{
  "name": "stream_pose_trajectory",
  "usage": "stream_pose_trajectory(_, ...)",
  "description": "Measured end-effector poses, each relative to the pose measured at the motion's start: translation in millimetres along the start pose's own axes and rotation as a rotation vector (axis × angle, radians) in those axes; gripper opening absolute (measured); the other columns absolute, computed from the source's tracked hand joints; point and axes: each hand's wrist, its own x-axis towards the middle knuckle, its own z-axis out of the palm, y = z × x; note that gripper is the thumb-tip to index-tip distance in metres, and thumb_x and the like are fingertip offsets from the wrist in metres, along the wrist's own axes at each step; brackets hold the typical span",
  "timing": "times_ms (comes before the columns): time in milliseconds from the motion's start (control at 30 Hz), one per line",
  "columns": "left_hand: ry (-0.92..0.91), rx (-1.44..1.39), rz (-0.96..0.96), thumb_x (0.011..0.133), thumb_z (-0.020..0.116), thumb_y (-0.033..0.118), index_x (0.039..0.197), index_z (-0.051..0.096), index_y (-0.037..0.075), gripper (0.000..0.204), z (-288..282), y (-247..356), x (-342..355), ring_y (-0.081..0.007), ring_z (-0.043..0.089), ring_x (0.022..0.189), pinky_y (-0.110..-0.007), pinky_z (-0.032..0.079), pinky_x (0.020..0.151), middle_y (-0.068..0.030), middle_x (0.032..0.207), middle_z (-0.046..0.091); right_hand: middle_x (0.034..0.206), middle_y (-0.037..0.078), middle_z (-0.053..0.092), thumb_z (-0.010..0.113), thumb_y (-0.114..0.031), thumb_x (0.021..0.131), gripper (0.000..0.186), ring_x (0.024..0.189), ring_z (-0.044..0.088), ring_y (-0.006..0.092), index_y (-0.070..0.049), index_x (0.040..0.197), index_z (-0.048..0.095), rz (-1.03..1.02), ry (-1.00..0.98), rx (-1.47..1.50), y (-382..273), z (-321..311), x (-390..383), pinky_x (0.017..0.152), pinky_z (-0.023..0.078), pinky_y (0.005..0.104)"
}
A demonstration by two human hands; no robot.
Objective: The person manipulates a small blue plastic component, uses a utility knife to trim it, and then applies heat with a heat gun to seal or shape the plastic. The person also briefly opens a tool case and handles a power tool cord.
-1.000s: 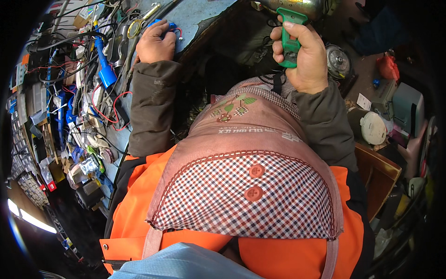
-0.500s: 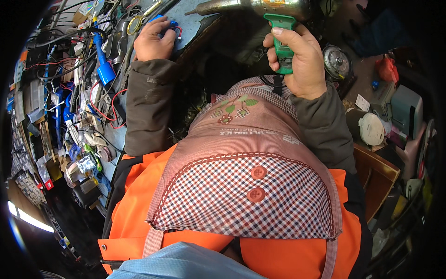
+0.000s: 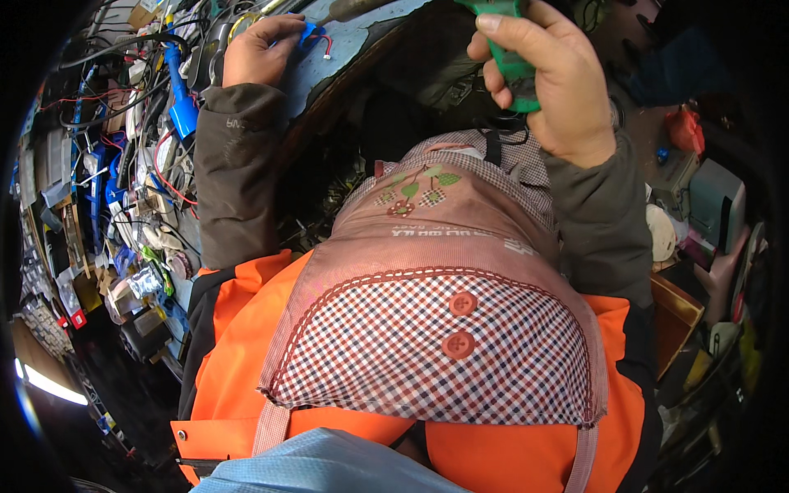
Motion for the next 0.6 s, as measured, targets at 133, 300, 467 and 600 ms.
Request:
stream_pose_trajectory(133,-0.049,-0.036,0.000,0.094,0.072,0.006,0.112,0.079,0.003,0.020,-7,-8,-2,-0.0212,0.073,0.112,-0.032,0.055,0.099,-0.0093,0.121,0.077,0.081,0.008,0.069,0.066,-0.016,0.097,0.022,0.054,0.063,0.0130,-0.002,0.114,0.062,0.008,0.111,-0.023,-31,24,11,0.044,0.048,0.0243)
stream_pose_trajectory(300,-0.092,-0.012,-0.029,0.087,0.076,0.008,0.101,0.080,0.002,0.016,-5,4,9,-0.0246,0.073,0.096,-0.036,0.057,0.087,-0.0122,0.105,0.077,0.081,0.008,0.070,0.066,-0.014,0.096,0.020,0.052,0.062,0.0120,-0.001,0.110,0.063,-0.002,0.127,-0.163,-48,34,20,0.043,0.048,0.0241)
stream_pose_trajectory(467,-0.082,-0.011,-0.052,0.087,0.074,0.009,0.100,0.080,0.003,0.016,-9,5,4,-0.0249,0.074,0.096,-0.035,0.057,0.087,-0.0126,0.104,0.078,0.080,0.008,0.070,0.067,-0.014,0.096,0.019,0.053,0.063,0.0118,-0.001,0.109,0.063,-0.009,0.100,-0.217,-52,41,24,0.044,0.048,0.0239)
stream_pose_trajectory(600,-0.050,0.034,-0.025,0.085,0.074,0.010,0.099,0.080,0.002,0.017,-10,10,4,-0.0260,0.074,0.095,-0.036,0.057,0.087,-0.0128,0.102,0.078,0.080,0.008,0.071,0.066,-0.014,0.096,0.019,0.053,0.063,0.0118,-0.001,0.109,0.063,0.006,0.123,-0.225,-51,40,25,0.044,0.048,0.0239)
